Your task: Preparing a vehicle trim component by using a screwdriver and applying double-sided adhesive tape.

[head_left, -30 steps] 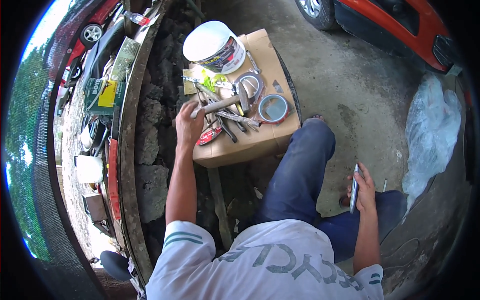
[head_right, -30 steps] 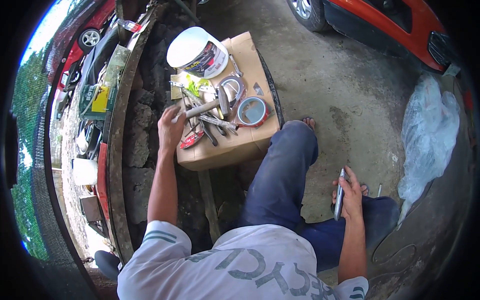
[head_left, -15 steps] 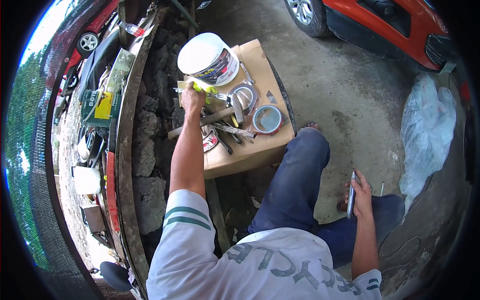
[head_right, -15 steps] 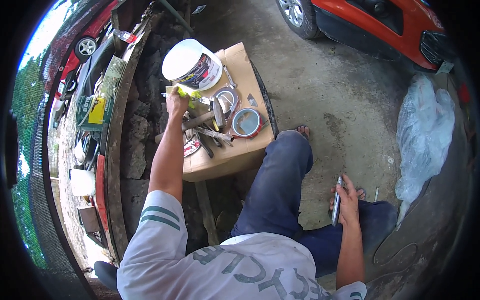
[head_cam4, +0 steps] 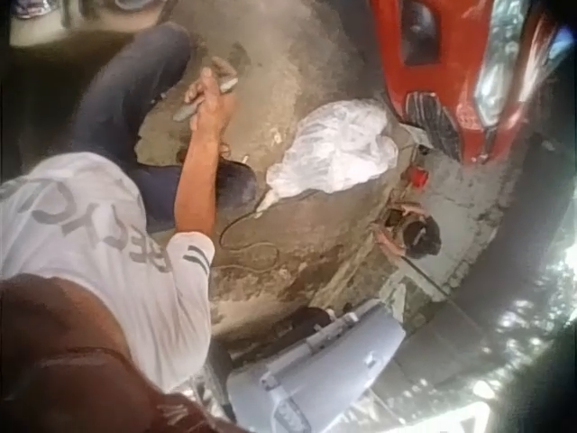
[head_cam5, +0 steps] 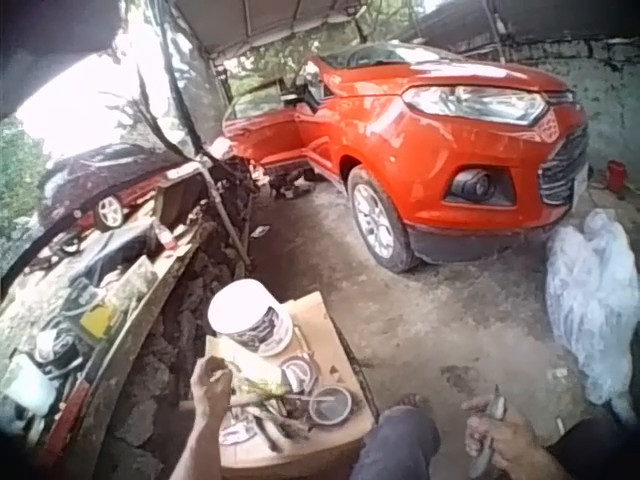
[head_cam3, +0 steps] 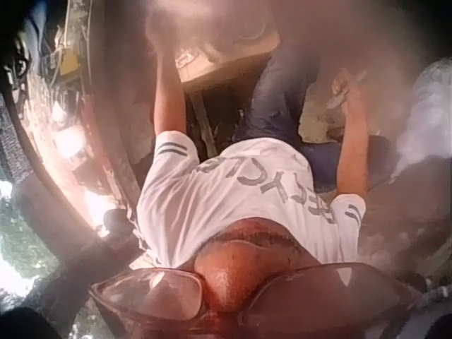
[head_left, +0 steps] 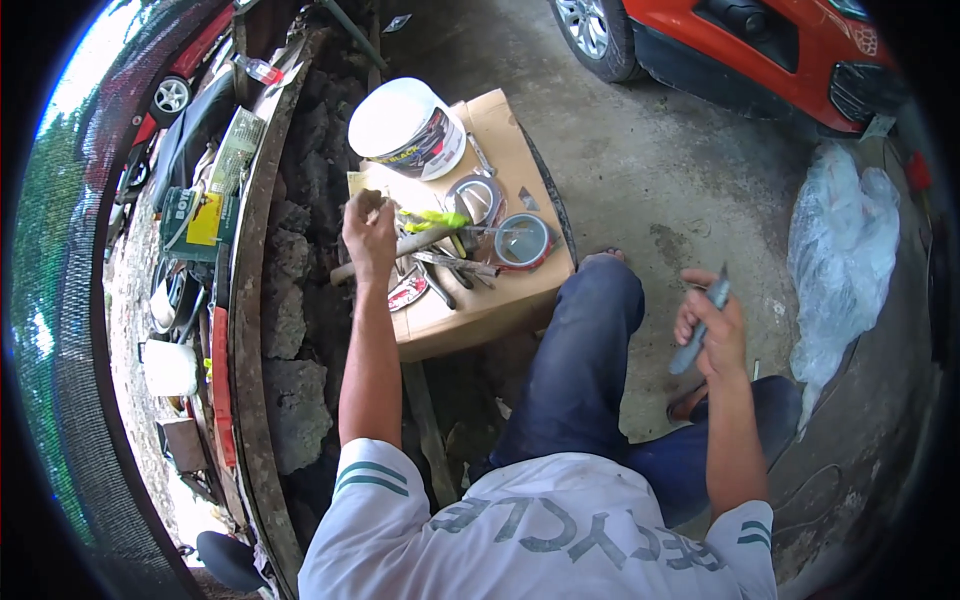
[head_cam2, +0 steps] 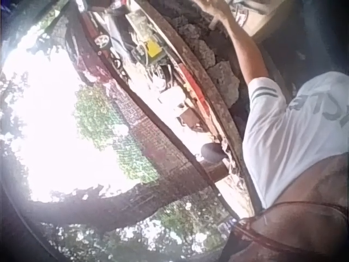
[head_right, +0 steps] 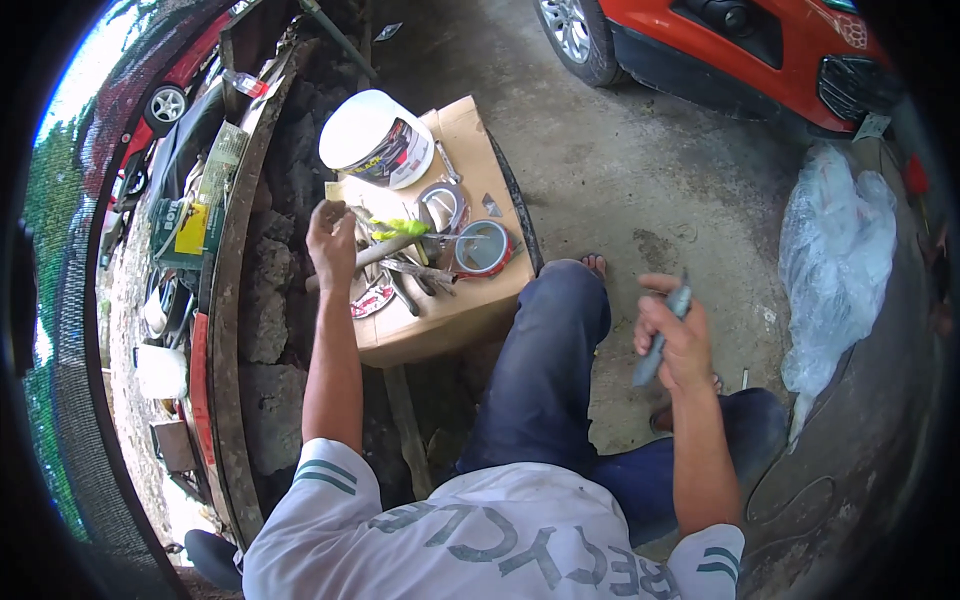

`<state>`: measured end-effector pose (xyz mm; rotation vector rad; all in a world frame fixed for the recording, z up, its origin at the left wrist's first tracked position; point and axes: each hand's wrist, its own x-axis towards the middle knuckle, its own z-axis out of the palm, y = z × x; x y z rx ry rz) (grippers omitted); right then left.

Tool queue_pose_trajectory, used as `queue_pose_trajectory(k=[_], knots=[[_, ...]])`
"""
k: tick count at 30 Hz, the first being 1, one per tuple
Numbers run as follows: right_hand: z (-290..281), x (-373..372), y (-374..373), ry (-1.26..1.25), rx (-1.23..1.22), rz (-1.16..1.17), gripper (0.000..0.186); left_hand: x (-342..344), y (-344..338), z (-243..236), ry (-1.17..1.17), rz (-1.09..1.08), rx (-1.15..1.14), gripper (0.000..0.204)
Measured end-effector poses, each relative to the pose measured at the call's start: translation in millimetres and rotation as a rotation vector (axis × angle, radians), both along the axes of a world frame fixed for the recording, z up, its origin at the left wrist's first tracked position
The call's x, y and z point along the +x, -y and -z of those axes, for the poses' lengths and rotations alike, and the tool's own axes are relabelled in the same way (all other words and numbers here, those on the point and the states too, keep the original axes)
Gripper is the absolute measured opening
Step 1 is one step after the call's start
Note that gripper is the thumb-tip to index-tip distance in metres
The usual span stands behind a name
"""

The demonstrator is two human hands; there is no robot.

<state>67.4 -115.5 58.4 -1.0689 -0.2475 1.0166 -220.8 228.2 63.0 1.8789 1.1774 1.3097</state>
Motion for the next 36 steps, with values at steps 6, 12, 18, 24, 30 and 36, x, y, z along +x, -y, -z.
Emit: queue_pose_trajectory(k=[6, 12, 18, 24, 30, 36], knots=[[17, -8, -3, 0.05, -0.018, -0.057, 0.028, 24, 20, -5, -0.572, 0.278, 0.228, 0.033], [28, -9, 13, 0.049, -0.09, -0.008, 0.028, 13, 16, -24, -0.923, 0.49, -0.133, 0.045], [33, -9, 11, 0.047, -0.124, -0.027, 0.029, 0, 24, -13, -1.037, 0.464, 0.201, 0.04], [31, -12, 6, 0.043, -0.117, -0.041, 0.029, 2, 26, -6, -1.014, 0.501, 0.312, 0.04], [23, -12, -3, 0.083, -0.109, -0.058, 0.028, 1, 22, -3, -0.885, 0.486, 0.415, 0.035], [-8, -17, -45, 0.229, -0.019, -0.179, 0.024, -17, 20, -3, -0.409, 0.27, 0.041, 0.04]])
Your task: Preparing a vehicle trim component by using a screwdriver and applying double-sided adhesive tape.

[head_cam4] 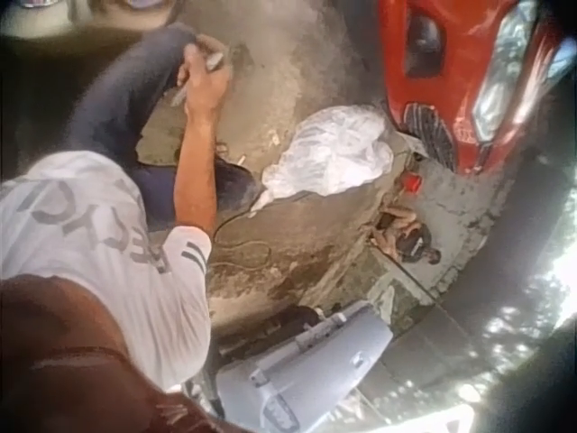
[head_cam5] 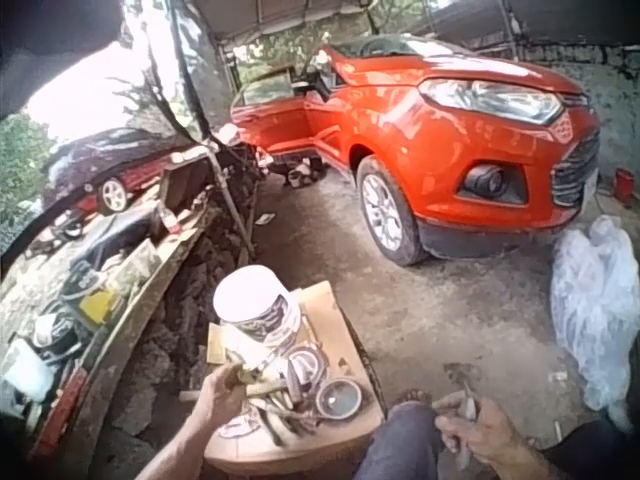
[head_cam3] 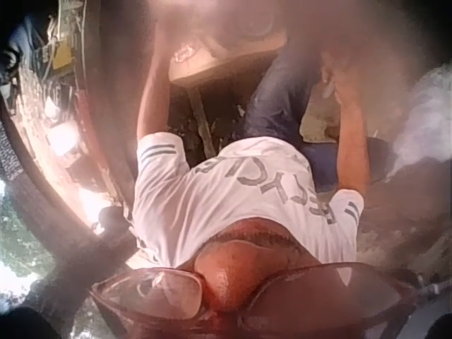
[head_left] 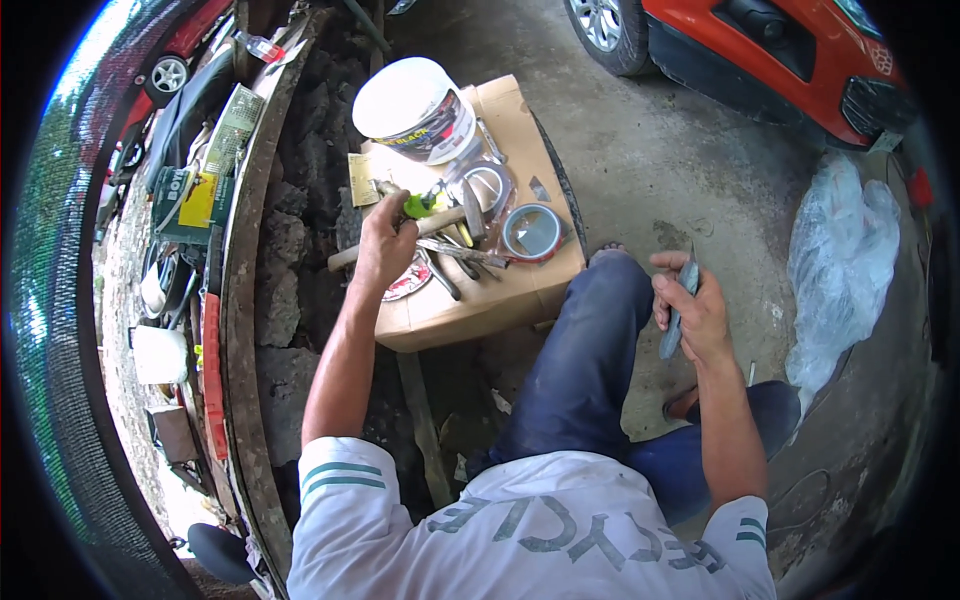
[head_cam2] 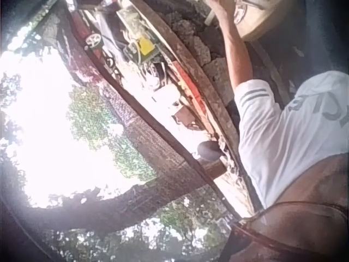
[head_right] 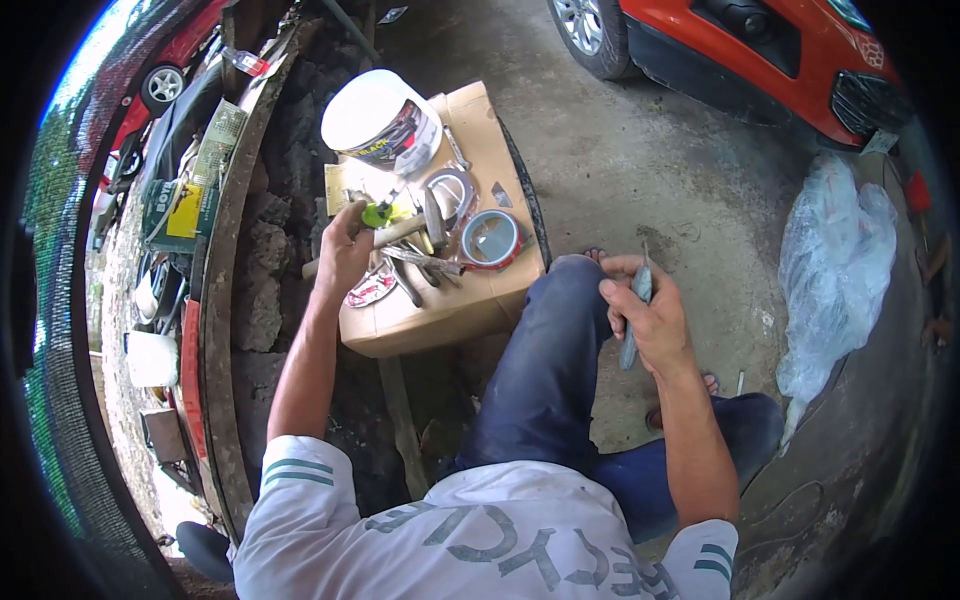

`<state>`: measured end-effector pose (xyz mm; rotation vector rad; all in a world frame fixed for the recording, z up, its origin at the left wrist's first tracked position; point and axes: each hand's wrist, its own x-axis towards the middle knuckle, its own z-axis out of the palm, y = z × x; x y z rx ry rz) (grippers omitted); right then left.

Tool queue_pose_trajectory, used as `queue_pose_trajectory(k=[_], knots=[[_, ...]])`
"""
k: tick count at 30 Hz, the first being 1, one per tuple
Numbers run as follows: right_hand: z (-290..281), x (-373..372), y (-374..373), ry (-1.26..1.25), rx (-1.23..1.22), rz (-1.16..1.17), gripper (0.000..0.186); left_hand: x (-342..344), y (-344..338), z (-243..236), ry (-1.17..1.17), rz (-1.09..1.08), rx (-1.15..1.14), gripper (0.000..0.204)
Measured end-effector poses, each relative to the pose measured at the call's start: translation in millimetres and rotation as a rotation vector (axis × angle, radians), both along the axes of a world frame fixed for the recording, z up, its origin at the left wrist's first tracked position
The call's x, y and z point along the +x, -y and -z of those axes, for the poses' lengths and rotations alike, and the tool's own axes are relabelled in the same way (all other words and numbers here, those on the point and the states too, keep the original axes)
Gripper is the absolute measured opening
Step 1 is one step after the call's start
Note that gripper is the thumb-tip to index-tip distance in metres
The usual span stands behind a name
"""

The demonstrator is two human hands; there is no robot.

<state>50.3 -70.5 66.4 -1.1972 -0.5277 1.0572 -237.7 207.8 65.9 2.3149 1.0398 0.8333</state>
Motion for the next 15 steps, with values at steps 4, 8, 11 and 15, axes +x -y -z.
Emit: queue_pose_trajectory(k=[4, 8, 11, 15], knots=[[-26, -20, -54, -0.012, 0.111, -0.172, 0.024, -15, -4, -4, 0.568, 0.042, -0.734, 0.026], [-24, -54, -119, -0.01, 0.126, -0.375, 0.03, -12, 16, -17, 0.834, 0.095, -0.971, 0.02], [-20, -86, -162, -0.043, 0.17, -0.451, 0.035, -13, 27, -27, 0.843, 0.147, -0.995, 0.022], [-23, -114, -191, 0.028, 0.227, -0.535, 0.04, -11, 36, -45, 0.785, 0.246, -0.993, 0.023]])
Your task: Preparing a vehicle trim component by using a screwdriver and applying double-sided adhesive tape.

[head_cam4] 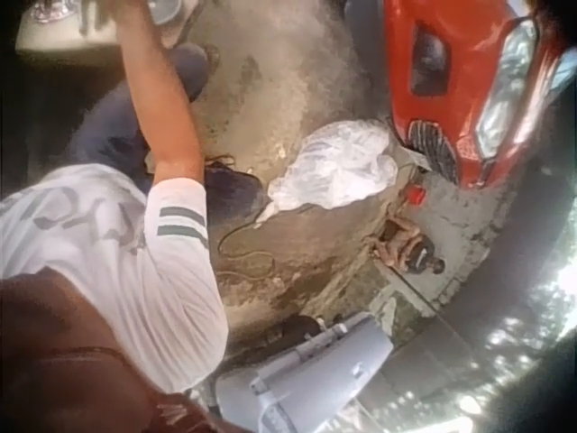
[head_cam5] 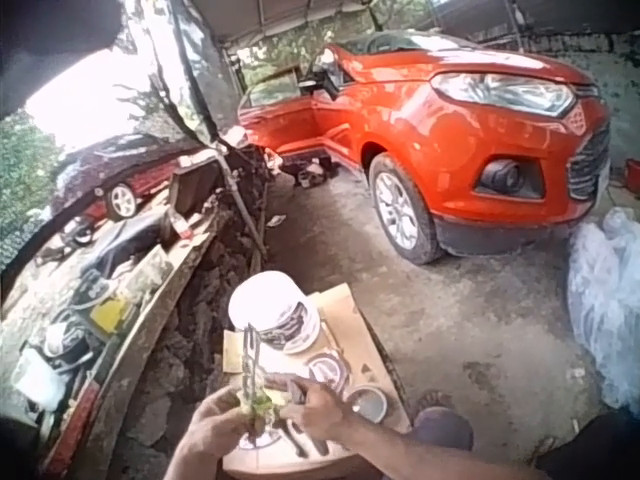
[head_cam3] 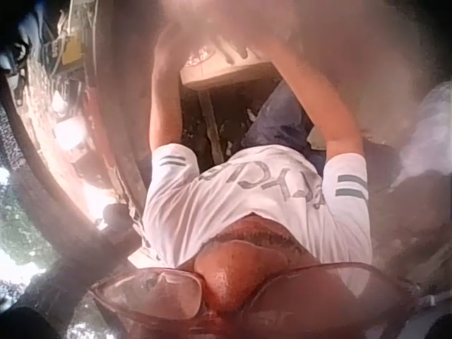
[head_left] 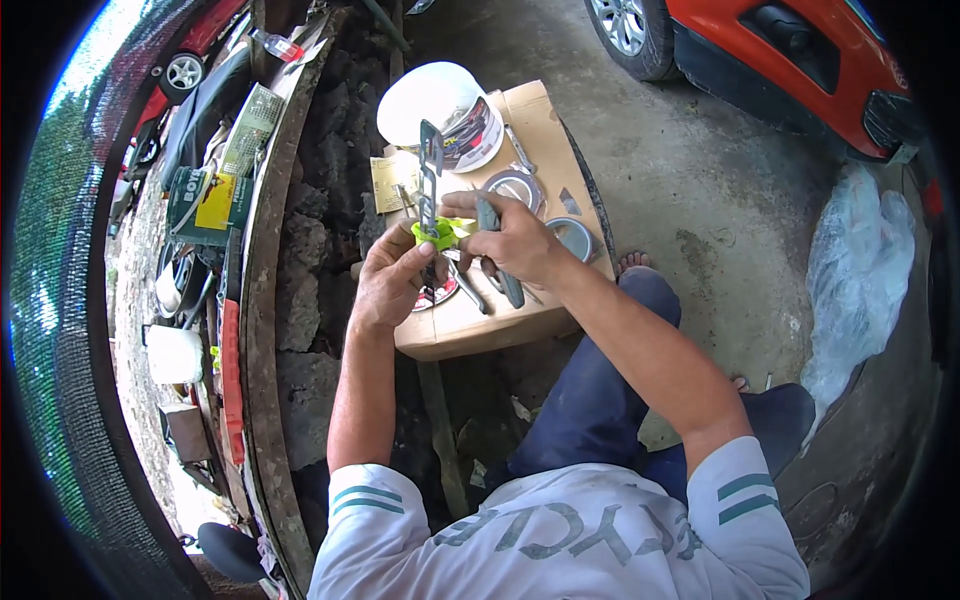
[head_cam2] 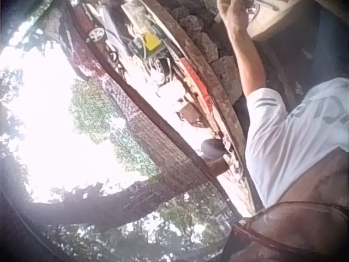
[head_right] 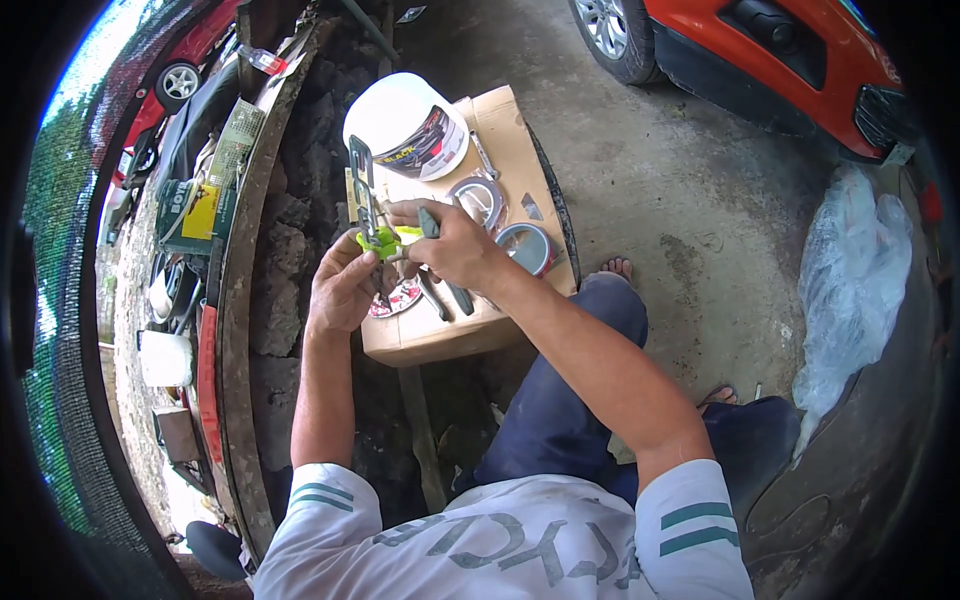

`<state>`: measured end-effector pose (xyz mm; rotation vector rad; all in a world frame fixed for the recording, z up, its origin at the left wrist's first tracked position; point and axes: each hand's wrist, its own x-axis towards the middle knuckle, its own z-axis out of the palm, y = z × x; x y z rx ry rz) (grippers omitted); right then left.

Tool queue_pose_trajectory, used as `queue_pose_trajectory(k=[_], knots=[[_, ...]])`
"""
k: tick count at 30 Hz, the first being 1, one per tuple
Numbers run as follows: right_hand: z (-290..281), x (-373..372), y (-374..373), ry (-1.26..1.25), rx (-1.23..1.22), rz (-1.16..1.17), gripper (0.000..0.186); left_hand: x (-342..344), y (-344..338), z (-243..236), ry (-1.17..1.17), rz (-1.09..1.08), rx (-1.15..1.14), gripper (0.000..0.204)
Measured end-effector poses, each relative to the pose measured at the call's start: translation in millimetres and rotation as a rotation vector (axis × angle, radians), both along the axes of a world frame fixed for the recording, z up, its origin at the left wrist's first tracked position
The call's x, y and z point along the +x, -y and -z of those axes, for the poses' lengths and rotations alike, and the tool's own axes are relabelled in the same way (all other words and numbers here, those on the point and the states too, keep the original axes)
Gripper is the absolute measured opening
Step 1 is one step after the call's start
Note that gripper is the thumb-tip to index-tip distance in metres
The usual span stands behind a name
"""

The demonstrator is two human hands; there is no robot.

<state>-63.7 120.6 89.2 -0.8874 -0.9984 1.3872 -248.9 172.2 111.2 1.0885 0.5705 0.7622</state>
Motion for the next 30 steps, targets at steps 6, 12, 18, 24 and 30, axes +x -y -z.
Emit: queue_pose_trajectory(k=[6, 12, 18, 24, 30], knots=[[-1, -3, 4, 0.336, 0.121, 0.084, 0.021, 6, 17, -9, 0.001, -0.089, -0.017, 0.03], [-16, 7, 26, 0.278, 0.076, -0.012, 0.022, 5, 29, -7, 0.07, 0.044, -0.098, 0.027], [-14, 14, 38, 0.294, 0.051, -0.003, 0.025, 13, 41, -4, 0.081, -0.061, -0.162, 0.022], [-15, 26, 58, 0.27, 0.008, -0.02, 0.025, 25, 52, 5, 0.06, -0.141, -0.16, 0.02], [-18, 23, 73, 0.37, 0.075, -0.006, 0.028, 35, 56, 27, -0.078, -0.306, -0.082, 0.027]])
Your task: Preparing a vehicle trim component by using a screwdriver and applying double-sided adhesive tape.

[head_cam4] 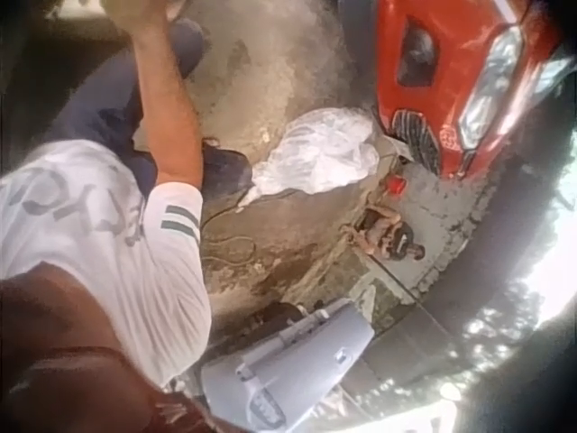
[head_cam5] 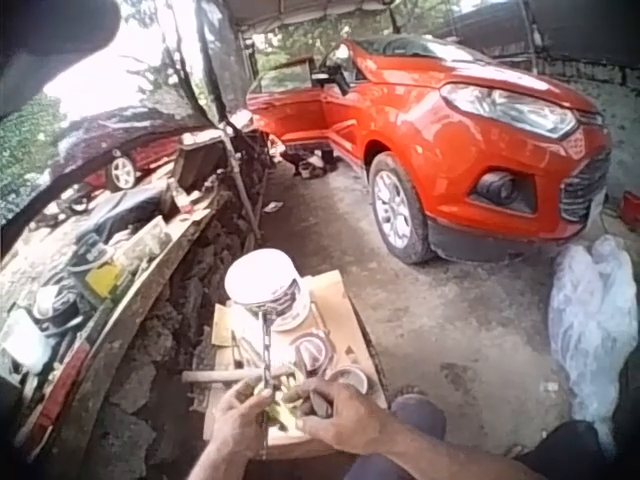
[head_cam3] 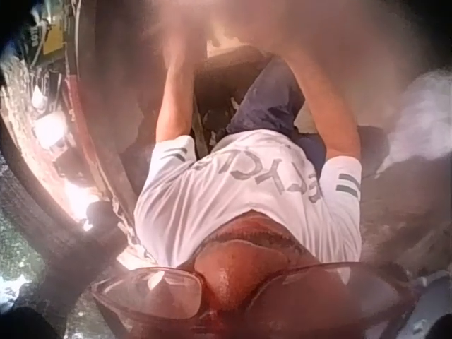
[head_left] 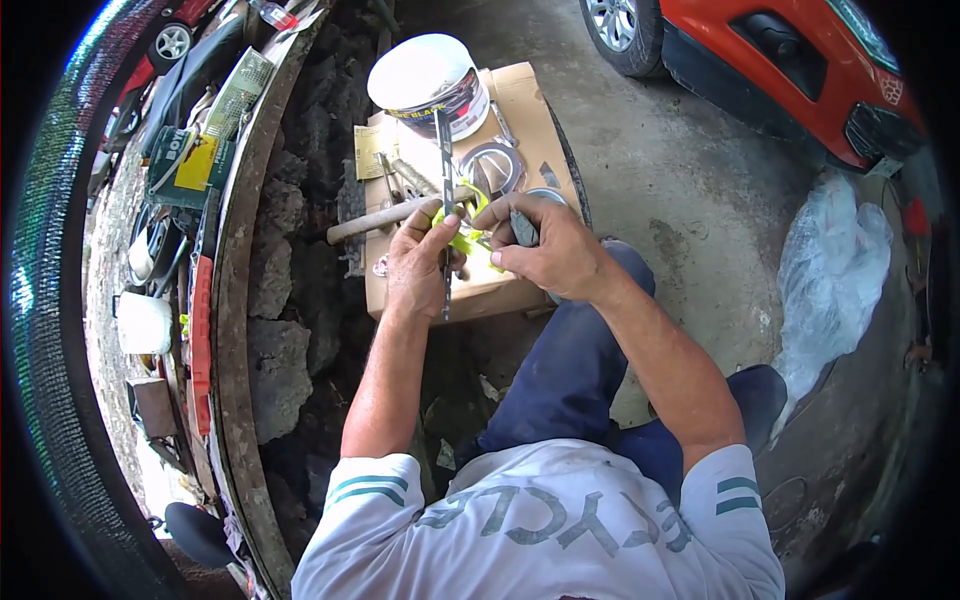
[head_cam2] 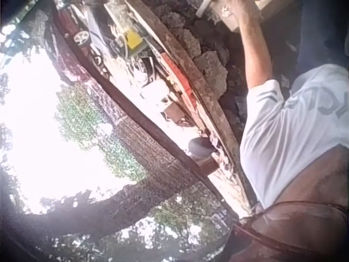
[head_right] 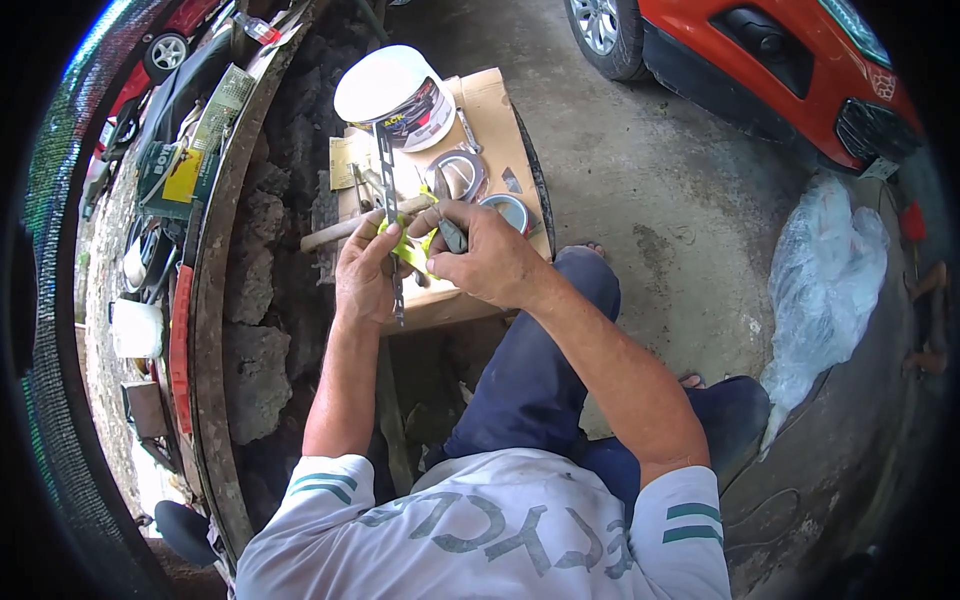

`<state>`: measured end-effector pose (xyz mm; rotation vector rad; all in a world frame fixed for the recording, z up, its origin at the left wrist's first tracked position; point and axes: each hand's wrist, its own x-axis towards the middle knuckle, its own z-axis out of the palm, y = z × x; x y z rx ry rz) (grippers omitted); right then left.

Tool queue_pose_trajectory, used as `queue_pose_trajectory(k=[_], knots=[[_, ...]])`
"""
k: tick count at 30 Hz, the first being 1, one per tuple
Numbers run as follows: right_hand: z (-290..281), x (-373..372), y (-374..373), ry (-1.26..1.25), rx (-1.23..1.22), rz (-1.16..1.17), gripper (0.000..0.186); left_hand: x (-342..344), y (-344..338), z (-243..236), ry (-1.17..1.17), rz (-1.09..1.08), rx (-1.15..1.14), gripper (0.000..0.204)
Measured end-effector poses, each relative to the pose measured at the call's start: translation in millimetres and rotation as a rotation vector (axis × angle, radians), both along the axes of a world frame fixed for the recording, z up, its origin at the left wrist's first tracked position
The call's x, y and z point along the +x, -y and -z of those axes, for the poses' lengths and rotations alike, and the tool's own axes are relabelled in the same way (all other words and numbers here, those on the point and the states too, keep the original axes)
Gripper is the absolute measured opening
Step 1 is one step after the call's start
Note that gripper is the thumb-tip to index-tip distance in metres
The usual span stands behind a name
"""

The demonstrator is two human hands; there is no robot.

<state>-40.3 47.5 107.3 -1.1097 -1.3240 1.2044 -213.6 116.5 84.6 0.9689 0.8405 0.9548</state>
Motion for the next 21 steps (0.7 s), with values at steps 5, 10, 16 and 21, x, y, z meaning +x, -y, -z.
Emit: queue_pose_trajectory(k=[5, 10, 16, 21], knots=[[-3, 3, 9, -0.045, -0.014, 0.015, 0.028, 1, 5, 1, 0.194, 0.07, -0.178, 0.037], [2, 14, 8, -0.095, 0.001, 0.086, 0.026, -8, 7, 7, 0.279, 0.154, -0.222, 0.037], [0, 19, 13, -0.139, -0.028, 0.055, 0.026, -13, -2, 22, 0.457, 0.159, -0.265, 0.033], [-3, 30, 11, -0.299, -0.075, 0.061, 0.028, -19, 2, 24, 0.454, 0.17, -0.304, 0.028]])
